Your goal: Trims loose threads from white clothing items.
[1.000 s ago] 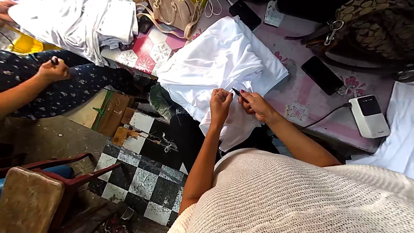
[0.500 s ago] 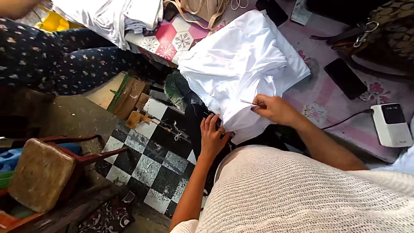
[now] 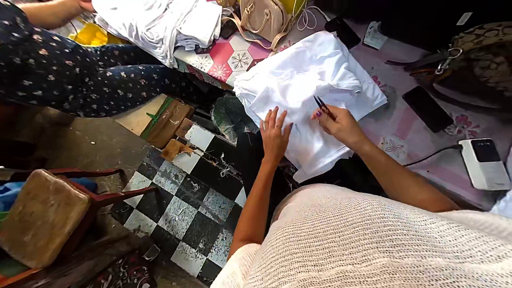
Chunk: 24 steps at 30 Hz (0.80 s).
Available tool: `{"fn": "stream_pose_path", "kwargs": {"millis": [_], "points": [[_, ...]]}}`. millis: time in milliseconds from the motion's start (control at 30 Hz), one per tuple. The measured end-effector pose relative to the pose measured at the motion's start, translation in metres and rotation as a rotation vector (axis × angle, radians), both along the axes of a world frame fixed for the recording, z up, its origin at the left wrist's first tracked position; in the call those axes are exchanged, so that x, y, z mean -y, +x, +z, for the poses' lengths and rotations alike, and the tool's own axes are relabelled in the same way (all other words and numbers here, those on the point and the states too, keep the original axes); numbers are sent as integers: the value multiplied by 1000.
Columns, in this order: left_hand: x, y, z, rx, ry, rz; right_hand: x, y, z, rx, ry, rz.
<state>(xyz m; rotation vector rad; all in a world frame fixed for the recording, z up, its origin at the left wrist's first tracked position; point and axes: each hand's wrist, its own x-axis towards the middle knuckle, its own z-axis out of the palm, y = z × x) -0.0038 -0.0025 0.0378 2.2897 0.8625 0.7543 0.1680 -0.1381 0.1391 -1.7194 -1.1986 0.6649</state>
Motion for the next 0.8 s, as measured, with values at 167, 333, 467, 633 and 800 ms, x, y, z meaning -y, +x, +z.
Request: {"fn": "stream_pose_path", "kwargs": {"millis": [167, 333, 467, 633, 800], "points": [[-36, -9, -8, -128, -74, 270, 70, 31, -33, 341, -175, 89], [32, 18, 16, 69, 42, -141, 101, 48, -60, 603, -322, 51], [86, 29, 7, -251, -73, -497, 104, 58, -50, 595, -362, 126], [90, 21, 11, -410, 15, -531, 114, 63, -62, 671, -304, 112], [97, 18, 16, -311, 0, -503, 109, 49, -37, 560, -106, 30]]}}
